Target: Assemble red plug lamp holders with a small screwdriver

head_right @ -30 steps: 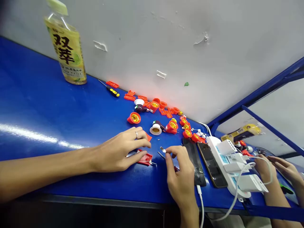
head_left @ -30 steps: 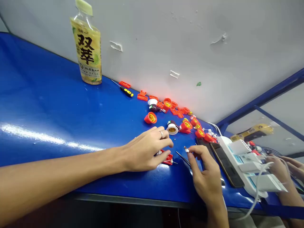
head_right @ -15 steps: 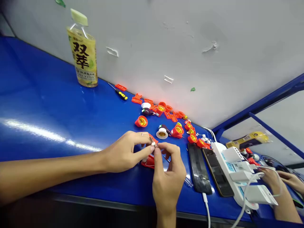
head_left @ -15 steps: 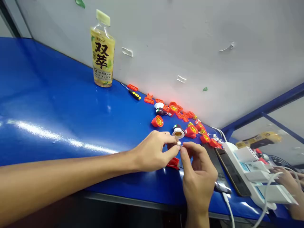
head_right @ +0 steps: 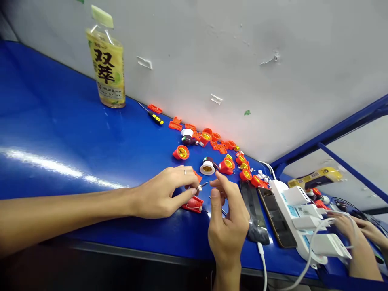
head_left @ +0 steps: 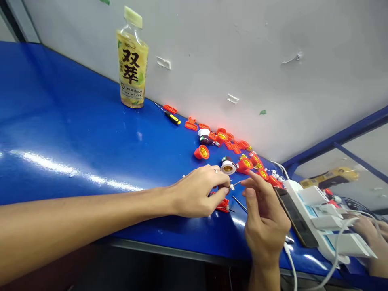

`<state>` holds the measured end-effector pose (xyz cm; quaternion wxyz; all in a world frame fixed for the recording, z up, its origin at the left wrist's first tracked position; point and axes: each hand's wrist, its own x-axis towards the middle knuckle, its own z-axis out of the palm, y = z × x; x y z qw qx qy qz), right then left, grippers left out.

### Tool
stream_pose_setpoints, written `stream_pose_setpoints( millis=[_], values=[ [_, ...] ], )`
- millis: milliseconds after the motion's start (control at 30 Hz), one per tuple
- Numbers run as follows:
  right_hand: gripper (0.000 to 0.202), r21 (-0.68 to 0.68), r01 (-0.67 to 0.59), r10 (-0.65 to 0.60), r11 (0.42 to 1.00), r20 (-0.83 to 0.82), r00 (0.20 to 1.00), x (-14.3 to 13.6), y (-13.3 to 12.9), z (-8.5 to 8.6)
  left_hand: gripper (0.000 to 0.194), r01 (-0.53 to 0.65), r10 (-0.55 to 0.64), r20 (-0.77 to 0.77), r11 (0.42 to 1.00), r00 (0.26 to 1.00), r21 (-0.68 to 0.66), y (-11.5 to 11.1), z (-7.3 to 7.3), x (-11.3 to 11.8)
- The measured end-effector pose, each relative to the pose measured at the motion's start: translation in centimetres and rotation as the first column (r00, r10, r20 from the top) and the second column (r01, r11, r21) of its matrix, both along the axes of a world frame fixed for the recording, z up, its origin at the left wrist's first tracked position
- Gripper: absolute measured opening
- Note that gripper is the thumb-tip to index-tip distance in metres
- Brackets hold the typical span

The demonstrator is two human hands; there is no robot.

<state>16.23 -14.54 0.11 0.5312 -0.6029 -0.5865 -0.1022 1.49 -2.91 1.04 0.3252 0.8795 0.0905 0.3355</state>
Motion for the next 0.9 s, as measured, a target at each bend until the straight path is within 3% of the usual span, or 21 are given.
stream_pose_setpoints(
  millis=[133,333,667,767,900],
  values=[
    [0.026,-0.017,-0.089,0.091,0.996,0.224,0.970,0.7,-0.2,0.6,0.014,0.043,-0.041,-0.030,0.996,0.999,0.079,0.0,-0.2,0.0],
    [0.021,-0.066,-0.121,0.135,0.990,0.303,0.943,1.3,-0.6,0.8,0.013,0.046,-0.044,-0.029,0.995,0.999,0.089,0.2,-0.4,-0.1],
    [0.010,-0.212,-0.080,0.107,0.974,0.116,0.988,3.9,-2.8,-1.0,0.025,-0.061,0.061,0.003,0.997,0.998,0.037,1.0,0.2,-0.2],
    [0.009,-0.261,-0.102,0.129,0.960,0.088,0.988,3.9,-2.8,-1.5,0.034,-0.002,0.006,-0.030,0.989,1.000,0.146,1.0,-0.1,-0.4],
    [0.008,-0.271,-0.107,0.138,0.957,0.100,0.985,3.7,-2.3,-1.4,0.054,0.092,-0.036,-0.185,0.948,0.982,0.305,1.0,-0.7,-0.5]
  ],
)
